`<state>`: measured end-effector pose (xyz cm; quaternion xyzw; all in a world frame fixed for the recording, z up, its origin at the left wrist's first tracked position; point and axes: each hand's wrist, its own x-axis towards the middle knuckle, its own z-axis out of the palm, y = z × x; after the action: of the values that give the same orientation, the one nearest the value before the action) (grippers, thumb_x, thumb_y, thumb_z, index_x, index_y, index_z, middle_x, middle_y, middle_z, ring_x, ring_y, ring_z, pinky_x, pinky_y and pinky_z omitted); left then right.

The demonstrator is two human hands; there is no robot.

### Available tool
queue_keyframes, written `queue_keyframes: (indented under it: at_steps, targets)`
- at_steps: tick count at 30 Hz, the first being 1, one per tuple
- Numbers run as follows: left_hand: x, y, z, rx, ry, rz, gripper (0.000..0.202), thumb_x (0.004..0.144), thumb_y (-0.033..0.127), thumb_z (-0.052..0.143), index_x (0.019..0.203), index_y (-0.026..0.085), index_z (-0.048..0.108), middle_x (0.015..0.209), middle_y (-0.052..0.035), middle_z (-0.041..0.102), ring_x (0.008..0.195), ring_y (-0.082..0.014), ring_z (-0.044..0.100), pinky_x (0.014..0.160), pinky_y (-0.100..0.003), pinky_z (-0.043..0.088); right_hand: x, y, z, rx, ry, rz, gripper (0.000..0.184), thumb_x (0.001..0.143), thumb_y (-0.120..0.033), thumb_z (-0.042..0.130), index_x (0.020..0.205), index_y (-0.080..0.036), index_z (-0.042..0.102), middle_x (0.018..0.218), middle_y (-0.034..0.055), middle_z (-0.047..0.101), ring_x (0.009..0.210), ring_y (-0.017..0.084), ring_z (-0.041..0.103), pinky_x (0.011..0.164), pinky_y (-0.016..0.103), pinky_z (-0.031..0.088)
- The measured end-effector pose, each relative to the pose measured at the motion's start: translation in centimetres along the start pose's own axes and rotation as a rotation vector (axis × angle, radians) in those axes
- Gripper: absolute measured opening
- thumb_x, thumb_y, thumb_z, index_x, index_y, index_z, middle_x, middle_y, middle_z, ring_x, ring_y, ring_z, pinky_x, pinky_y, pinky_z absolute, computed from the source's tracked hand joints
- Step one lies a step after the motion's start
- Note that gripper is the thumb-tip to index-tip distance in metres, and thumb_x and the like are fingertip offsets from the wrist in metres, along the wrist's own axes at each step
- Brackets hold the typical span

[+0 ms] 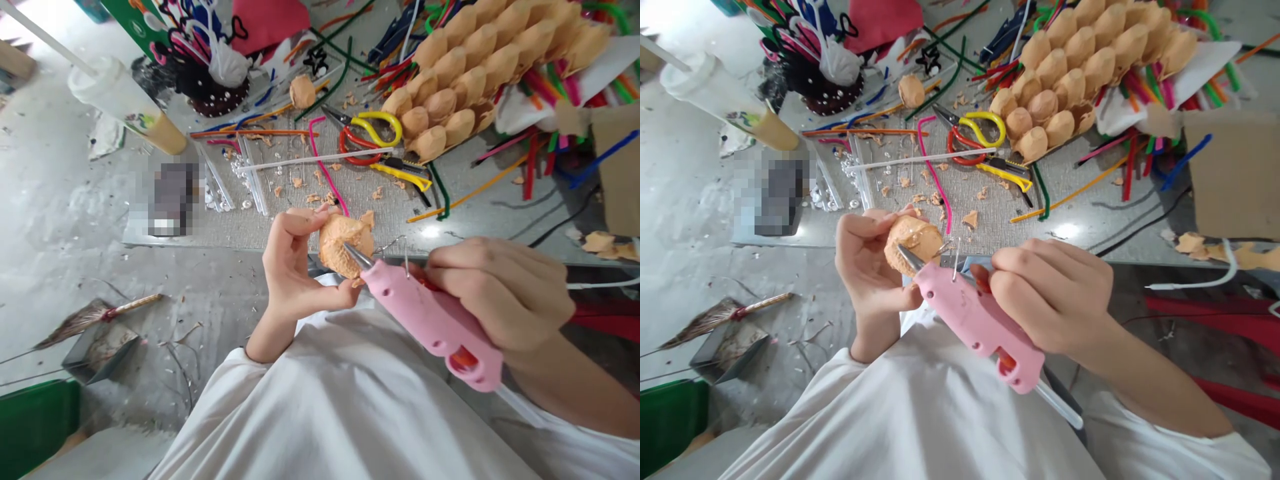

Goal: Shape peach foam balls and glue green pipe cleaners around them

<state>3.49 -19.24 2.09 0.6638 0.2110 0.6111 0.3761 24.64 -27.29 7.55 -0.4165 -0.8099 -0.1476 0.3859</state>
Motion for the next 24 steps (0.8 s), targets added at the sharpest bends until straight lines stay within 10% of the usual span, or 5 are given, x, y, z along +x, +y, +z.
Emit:
queue_keyframes:
  at_steps: [24]
  targets:
    - [-0.1, -0.7, 0.3, -0.077, -0.052, 0.007, 0.074, 0.067, 0.044, 0.093, 0.13, 0.027, 0.057, 0.132, -0.0076, 0.073, 0.129, -0.0282, 0.071, 0.105, -0.046, 0.065, -1.0, 0.5, 0.5, 0.0, 0.083, -0.001, 0.018, 0.091, -0.012, 0.063, 0.08, -0.024, 0.053, 0.069, 0.0028, 0.068, 0.057, 0.016, 0.062, 0.052, 0.029, 0.049]
